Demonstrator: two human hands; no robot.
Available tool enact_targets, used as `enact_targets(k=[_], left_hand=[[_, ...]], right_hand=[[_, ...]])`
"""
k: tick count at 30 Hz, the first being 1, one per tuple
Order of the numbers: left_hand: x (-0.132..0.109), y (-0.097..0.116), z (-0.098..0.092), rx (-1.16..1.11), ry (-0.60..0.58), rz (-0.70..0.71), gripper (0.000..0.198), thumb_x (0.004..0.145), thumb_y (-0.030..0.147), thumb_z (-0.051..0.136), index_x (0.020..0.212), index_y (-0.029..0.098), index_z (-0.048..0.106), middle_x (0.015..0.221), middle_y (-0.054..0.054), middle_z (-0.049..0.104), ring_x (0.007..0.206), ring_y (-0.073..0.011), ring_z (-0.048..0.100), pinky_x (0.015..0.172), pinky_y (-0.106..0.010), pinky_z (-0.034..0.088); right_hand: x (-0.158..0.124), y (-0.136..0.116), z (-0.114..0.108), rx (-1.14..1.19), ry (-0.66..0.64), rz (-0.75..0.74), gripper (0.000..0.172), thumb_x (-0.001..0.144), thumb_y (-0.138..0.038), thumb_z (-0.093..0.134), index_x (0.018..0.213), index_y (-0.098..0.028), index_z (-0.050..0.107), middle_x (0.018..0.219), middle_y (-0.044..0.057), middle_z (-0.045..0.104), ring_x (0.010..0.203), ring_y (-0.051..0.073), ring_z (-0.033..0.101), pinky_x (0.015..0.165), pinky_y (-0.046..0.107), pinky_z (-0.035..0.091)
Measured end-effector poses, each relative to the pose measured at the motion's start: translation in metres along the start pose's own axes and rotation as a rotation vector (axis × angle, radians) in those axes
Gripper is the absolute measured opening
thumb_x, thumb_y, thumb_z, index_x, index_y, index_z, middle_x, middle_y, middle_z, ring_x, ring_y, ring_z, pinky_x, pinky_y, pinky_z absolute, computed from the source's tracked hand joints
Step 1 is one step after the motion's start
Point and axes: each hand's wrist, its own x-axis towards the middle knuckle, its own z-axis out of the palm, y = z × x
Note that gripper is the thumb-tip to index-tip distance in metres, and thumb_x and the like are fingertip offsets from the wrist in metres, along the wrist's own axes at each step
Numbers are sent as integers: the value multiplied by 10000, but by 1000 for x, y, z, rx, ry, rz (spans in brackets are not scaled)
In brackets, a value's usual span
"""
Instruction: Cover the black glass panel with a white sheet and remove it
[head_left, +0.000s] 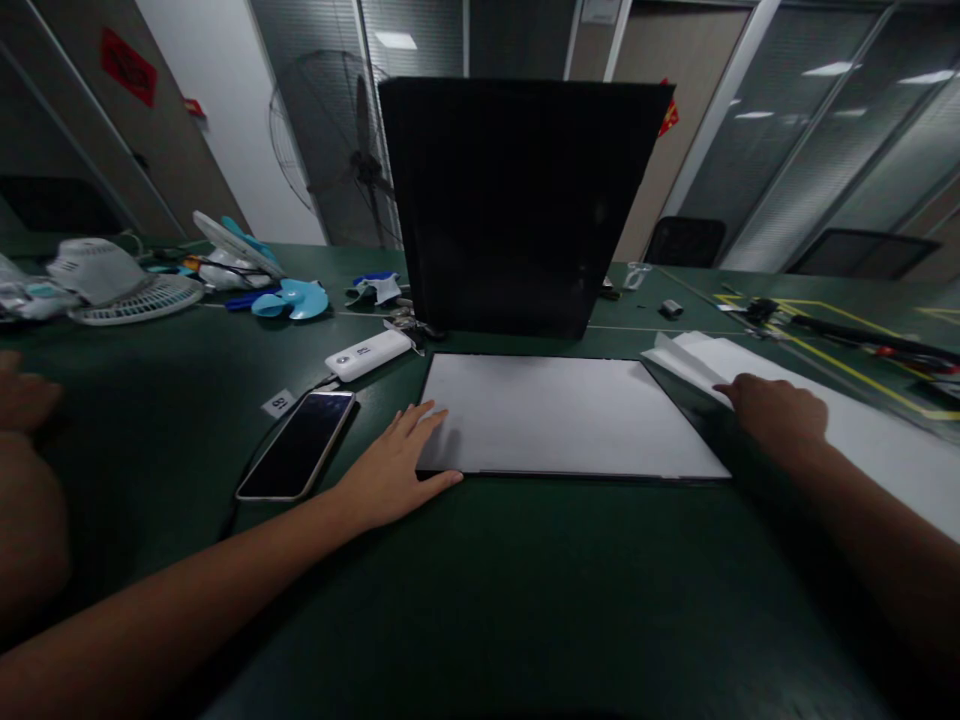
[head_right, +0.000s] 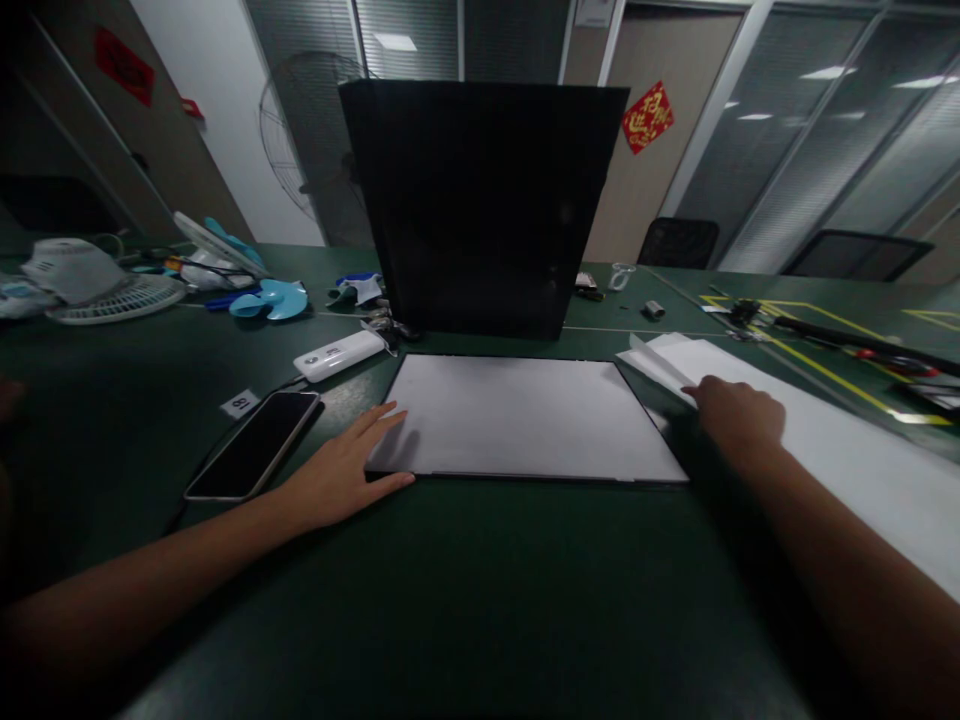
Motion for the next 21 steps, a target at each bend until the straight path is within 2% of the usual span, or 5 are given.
enact_targets(k=[5,9,15,17,21], left_hand=[[1,-1,2,-11,6,-23,1008,868,750,598,1668,263,225,1761,-99,118,1546,-455,292,1162,-615,428],[0,0,1,3,32,-24,1065,859,745,606,1680,233,160,1762,-117,94,1533,-433,334,1159,-564,450],[0,-1,1,64,90,-6,1179,813,755,648,1688,211,75,1760,-145,74,1492,-426,413,1171,-554,441],[1,-2,2,69,105,-1,1214,805,767,646,1689,198,40,1758,-157,63,1495,-427,409,1167,-549,446],[0,-4,4,71,133,15,1226,798,760,658,1688,181,45,1754,-164,89,1508,-417,393,1173,-536,443]], right_hand=[[-31,-23,-38,-35,226,-96,532,1067,-255,232,1455,-186,590,1222,241,699,962,345,713,740,414,455],[-78,-70,-60,-13,411,-407,488,1056,-237,342,1471,-199,596,1292,181,707,982,305,731,737,383,535],[-136,-147,-57,-25,497,-1048,520,930,-50,479,1412,-135,653,1391,155,662,1153,275,710,847,399,632],[-147,-169,-58,-66,510,-1153,522,934,-47,483,1430,-117,634,1405,162,650,1174,280,703,820,394,643],[-156,-198,-59,-102,518,-1241,516,970,-90,489,1472,-144,599,1475,151,599,1211,279,684,821,383,640]])
